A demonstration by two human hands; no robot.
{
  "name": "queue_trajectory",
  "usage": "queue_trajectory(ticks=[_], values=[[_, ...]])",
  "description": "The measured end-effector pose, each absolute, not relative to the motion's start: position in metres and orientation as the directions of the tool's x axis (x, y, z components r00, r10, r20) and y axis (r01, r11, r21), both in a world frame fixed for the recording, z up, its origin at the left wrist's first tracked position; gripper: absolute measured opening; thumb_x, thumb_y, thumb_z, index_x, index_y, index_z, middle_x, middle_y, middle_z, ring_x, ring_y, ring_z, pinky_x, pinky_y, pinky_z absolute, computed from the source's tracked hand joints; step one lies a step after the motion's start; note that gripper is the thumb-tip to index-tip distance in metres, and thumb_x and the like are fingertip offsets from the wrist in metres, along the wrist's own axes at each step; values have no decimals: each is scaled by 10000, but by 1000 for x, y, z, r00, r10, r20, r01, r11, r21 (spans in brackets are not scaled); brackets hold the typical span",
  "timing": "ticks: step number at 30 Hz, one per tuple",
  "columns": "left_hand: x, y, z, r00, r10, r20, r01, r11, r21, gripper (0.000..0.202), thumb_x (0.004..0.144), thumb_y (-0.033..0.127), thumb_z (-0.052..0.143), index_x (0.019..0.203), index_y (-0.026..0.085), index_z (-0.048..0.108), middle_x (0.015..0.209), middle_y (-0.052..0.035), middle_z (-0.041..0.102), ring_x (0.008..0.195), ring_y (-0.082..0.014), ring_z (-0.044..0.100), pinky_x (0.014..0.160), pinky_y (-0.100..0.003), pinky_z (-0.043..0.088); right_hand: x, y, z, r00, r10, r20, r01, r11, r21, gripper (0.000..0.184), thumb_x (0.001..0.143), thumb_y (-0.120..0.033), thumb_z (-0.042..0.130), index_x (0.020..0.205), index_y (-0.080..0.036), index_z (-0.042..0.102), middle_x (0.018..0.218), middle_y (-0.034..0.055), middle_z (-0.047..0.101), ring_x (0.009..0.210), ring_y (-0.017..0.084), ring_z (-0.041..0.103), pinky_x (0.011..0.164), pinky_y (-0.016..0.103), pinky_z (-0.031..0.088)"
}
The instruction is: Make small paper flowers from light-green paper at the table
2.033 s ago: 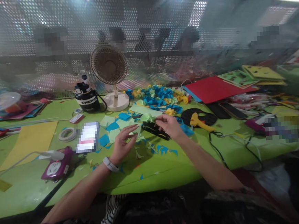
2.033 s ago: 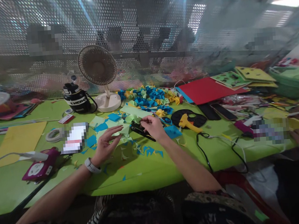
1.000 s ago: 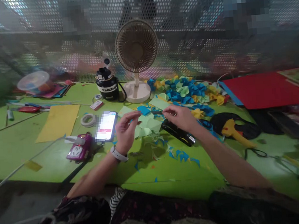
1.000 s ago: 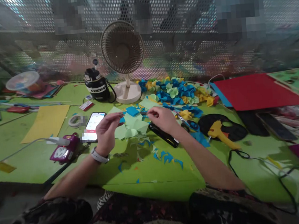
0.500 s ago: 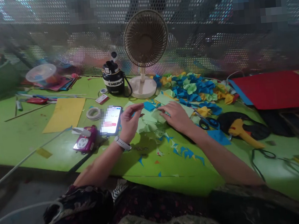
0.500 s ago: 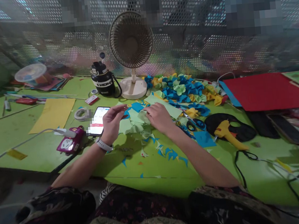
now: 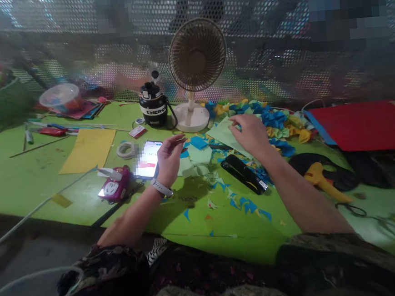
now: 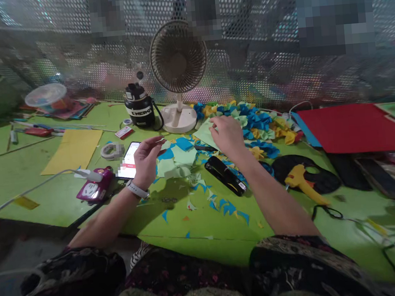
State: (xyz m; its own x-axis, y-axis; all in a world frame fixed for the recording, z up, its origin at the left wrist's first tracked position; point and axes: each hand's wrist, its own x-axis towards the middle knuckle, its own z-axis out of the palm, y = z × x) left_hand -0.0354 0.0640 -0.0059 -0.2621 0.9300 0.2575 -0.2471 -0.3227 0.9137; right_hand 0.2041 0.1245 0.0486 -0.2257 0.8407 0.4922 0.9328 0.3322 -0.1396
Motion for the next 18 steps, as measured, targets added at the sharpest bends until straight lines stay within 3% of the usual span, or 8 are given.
queue_trajectory(ticks=[3, 7, 10, 14, 18], values=[[-35, 63, -4, -264, 933, 245, -275, -316, 908, 181, 783, 245, 680, 952, 180, 681, 945, -65, 744, 945, -181, 708, 718, -267, 586, 191, 117, 48, -301, 874, 381, 939, 341, -41, 355, 884, -218, 537, 1200, -102, 649, 1150, 177, 671, 1087, 323, 578, 944, 434, 425], [-35, 64, -4, -267, 938, 221, -288, -296, 911, 174, 774, 238, 685, 939, 185, 689, 925, -62, 746, 921, -171, 709, 709, -255, 579, 159, 99, 37, -624, 779, -67, 780, 626, 3, 343, 841, -281, 616, 1156, -157, 669, 1165, 136, 685, 1087, 287, 602, 905, 360, 449], [-35, 64, -4, -258, 942, 217, -284, -288, 914, 170, 774, 240, 684, 935, 186, 688, 929, -61, 746, 919, -170, 707, 714, -255, 574, 141, 93, 29, -602, 760, -245, 770, 634, 74, 336, 806, -303, 644, 1095, -136, 677, 1145, 160, 694, 1040, 297, 634, 818, 344, 466], [-34, 62, -4, -239, 950, 201, -293, -268, 918, 177, 768, 251, 684, 928, 176, 692, 926, -66, 745, 916, -170, 705, 715, -256, 571, 133, 96, 29, -514, 798, -313, 807, 574, 137, 268, 836, -197, 552, 1056, -139, 695, 1122, 170, 713, 1003, 290, 661, 718, 323, 452], [-33, 60, 0, -219, 958, 184, -289, -244, 926, 184, 751, 262, 692, 910, 169, 691, 928, -61, 745, 933, -169, 703, 717, -242, 566, 139, 100, 36, -494, 827, -267, 835, 537, 119, 269, 894, -158, 465, 968, -185, 723, 1045, 133, 738, 932, 260, 672, 659, 303, 422]])
